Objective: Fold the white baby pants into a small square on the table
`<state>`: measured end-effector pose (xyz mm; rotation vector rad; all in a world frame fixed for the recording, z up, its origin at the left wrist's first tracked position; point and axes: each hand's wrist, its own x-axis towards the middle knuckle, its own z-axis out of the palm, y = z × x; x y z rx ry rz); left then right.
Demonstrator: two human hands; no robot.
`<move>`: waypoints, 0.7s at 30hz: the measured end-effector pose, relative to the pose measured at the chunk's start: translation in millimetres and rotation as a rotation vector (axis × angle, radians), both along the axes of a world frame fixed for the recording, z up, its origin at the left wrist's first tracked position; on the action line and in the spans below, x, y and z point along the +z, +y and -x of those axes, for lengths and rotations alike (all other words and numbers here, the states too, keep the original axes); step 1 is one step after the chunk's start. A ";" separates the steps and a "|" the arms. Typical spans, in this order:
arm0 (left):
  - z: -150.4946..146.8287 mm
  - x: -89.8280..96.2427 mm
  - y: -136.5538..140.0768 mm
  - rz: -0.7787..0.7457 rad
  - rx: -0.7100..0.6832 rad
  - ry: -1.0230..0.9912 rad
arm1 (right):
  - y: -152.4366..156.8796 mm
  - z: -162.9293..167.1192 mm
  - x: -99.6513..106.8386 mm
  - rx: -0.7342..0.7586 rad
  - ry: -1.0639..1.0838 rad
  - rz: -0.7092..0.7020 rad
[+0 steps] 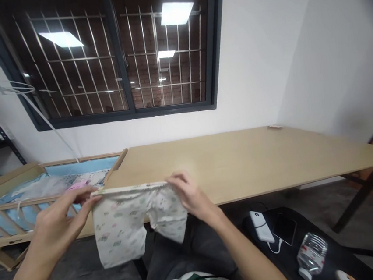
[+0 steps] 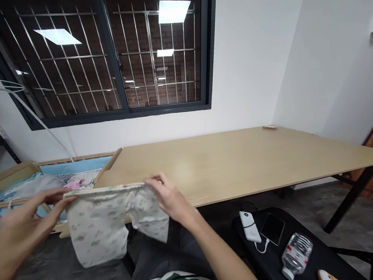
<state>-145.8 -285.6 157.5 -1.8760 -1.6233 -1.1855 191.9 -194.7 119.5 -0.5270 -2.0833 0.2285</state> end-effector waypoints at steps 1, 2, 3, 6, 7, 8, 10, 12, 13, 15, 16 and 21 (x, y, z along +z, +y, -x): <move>-6.7 10.8 8.1 -0.044 -0.028 0.022 | 4.9 -7.2 12.5 -0.050 0.039 -0.056; -11.9 20.0 18.8 -0.070 -0.070 0.041 | 11.5 -13.5 24.4 -0.098 0.075 -0.107; -16.1 27.4 32.1 -0.094 -0.110 0.050 | 20.0 -19.1 35.2 -0.141 0.102 -0.143; -26.7 37.3 85.5 -0.080 -0.155 0.034 | 57.3 -33.6 57.4 -0.248 0.128 -0.196; -30.7 36.1 106.1 -0.043 -0.163 0.028 | 73.5 -37.9 59.8 -0.277 0.114 -0.195; -35.1 32.6 126.9 0.006 -0.171 0.029 | 91.1 -41.9 59.1 -0.301 0.088 -0.181; -45.5 19.3 166.5 0.163 -0.140 0.028 | 129.2 -48.3 48.1 -0.339 0.002 -0.110; -57.4 -1.0 200.7 0.328 -0.098 0.021 | 167.3 -52.0 26.4 -0.354 -0.099 0.014; -63.5 -13.0 215.4 0.379 -0.090 0.021 | 184.9 -52.8 13.1 -0.375 -0.158 0.085; -75.6 -38.8 240.5 0.465 -0.076 0.025 | 214.8 -52.4 -15.0 -0.474 -0.299 0.220; -81.2 -51.8 251.1 0.504 -0.063 0.027 | 226.7 -51.5 -28.5 -0.514 -0.355 0.265; -101.6 -106.8 285.9 0.618 0.009 0.050 | 256.0 -44.4 -80.1 -0.590 -0.464 0.354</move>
